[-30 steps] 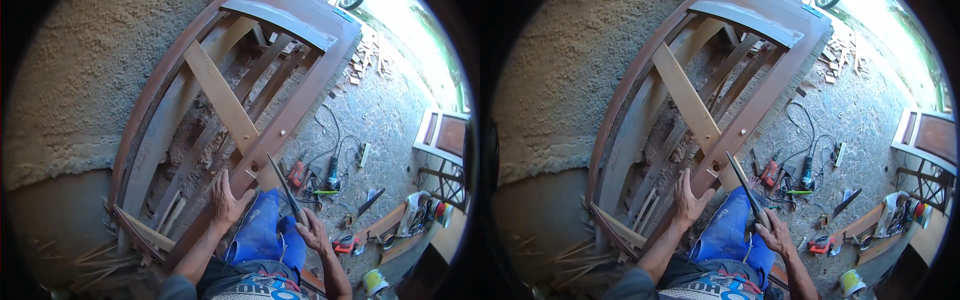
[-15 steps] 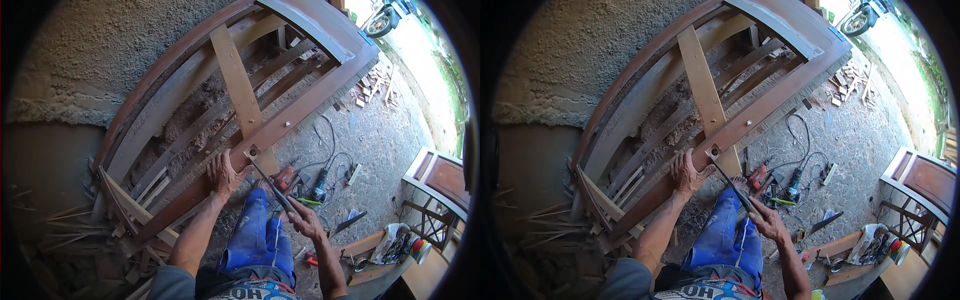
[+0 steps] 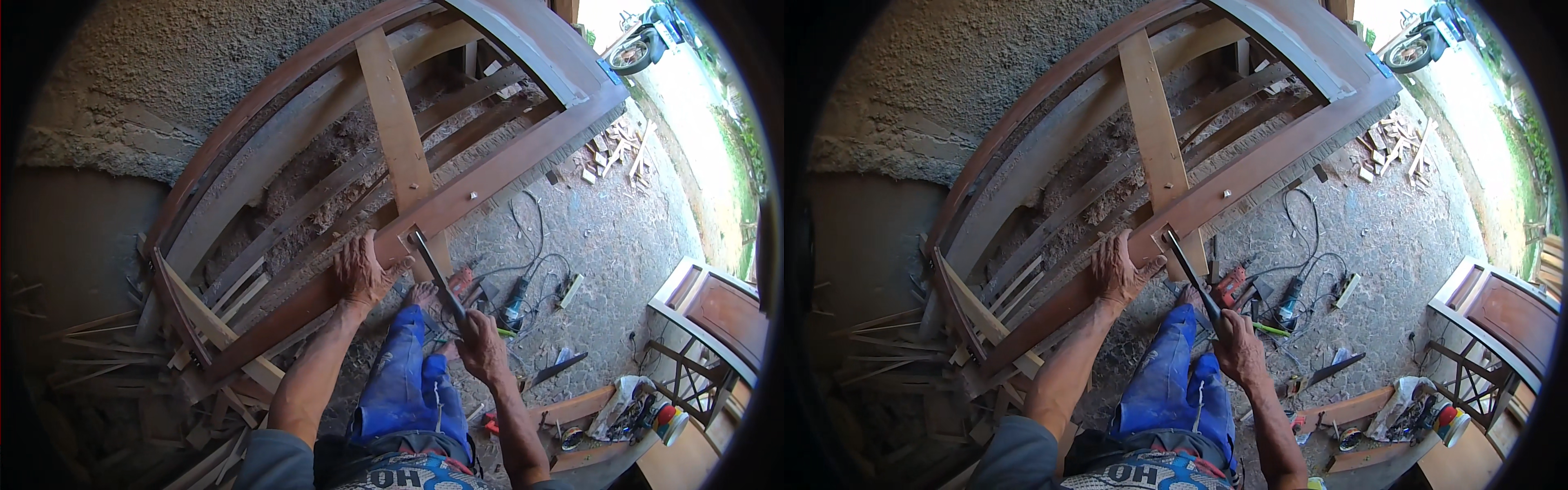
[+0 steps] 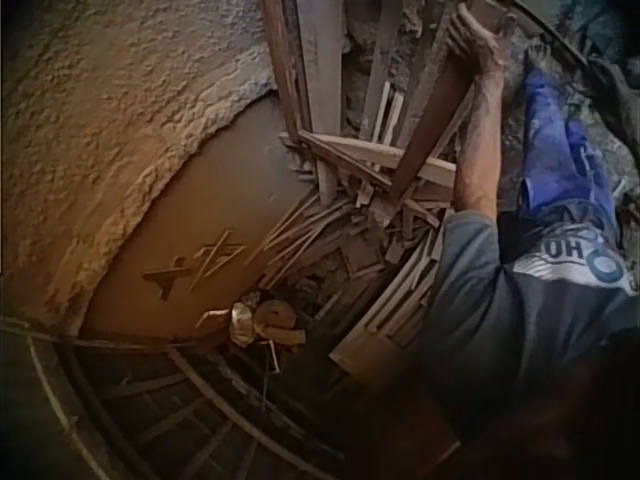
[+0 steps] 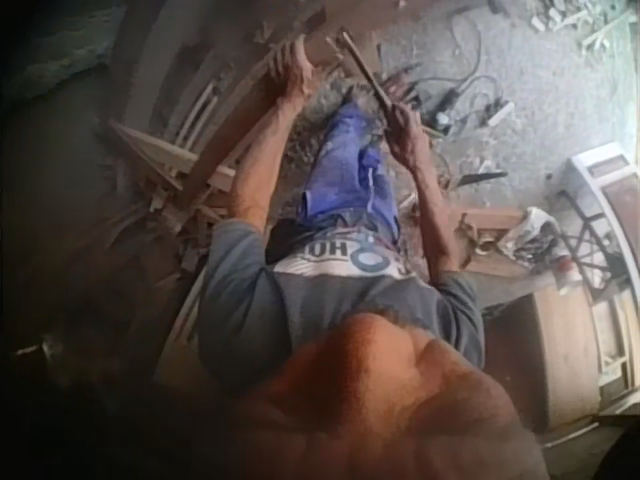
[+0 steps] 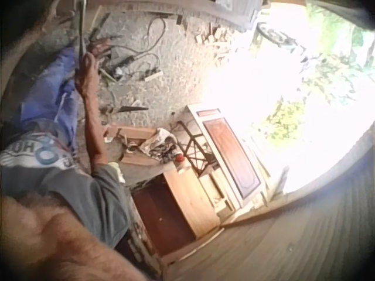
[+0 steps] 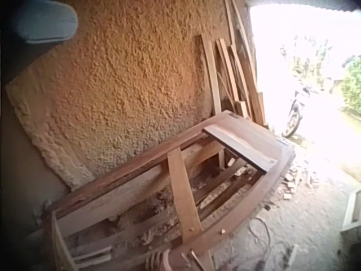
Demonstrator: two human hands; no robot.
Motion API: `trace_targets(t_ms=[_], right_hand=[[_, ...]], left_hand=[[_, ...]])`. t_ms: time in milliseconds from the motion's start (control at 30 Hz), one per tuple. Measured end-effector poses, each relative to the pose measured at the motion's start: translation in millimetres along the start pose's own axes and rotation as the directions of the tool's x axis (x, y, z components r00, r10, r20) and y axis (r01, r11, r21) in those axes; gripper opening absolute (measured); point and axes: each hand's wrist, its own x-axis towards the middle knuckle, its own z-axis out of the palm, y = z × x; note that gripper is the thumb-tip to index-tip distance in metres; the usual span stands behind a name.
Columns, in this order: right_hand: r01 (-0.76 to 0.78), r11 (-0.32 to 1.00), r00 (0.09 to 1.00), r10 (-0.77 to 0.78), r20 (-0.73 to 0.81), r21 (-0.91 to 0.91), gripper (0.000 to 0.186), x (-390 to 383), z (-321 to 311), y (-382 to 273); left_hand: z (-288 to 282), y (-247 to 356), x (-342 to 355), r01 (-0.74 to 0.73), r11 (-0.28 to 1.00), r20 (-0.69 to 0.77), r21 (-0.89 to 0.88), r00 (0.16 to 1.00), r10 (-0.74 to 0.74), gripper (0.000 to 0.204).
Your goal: The person uses a chisel and a mallet to carve a rectangular recess into a wooden frame. They repeatedly position the chisel and strike it with the mallet to remove wood chips, gradually deepening the cut.
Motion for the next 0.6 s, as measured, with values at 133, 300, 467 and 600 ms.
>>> trace_targets(t_ms=[133, 300, 467, 600], right_hand=[[0.092, 0.995, 0.993, -0.093, 0.079, 0.026, 0.073, 0.2, -8.6, 4.2], [0.103, 0.994, 0.986, -0.097, 0.132, -0.040, 0.067, 11.9, -24.6, -3.8], [0.147, 0.979, 0.987, -0.136, 0.087, -0.138, 0.068, 18.6, -13.9, 2.8], [0.086, 0.976, 0.996, -0.089, -0.009, -0.201, 0.071, 9.1, 21.9, -2.3]], left_hand=[[4.3, 0.0, 1.3, -0.012, 1.000, -0.031, 0.008, 0.999, 0.012, 0.103], [4.4, 0.1, -0.7, -0.002, 1.000, -0.032, 0.010, 0.999, 0.003, 0.103], [8.0, 4.1, -1.7, -0.007, 0.999, -0.041, 0.045, 0.999, 0.009, 0.105], [2.5, 3.6, 0.4, 0.010, 0.999, -0.007, 0.036, 1.000, -0.009, 0.104]])
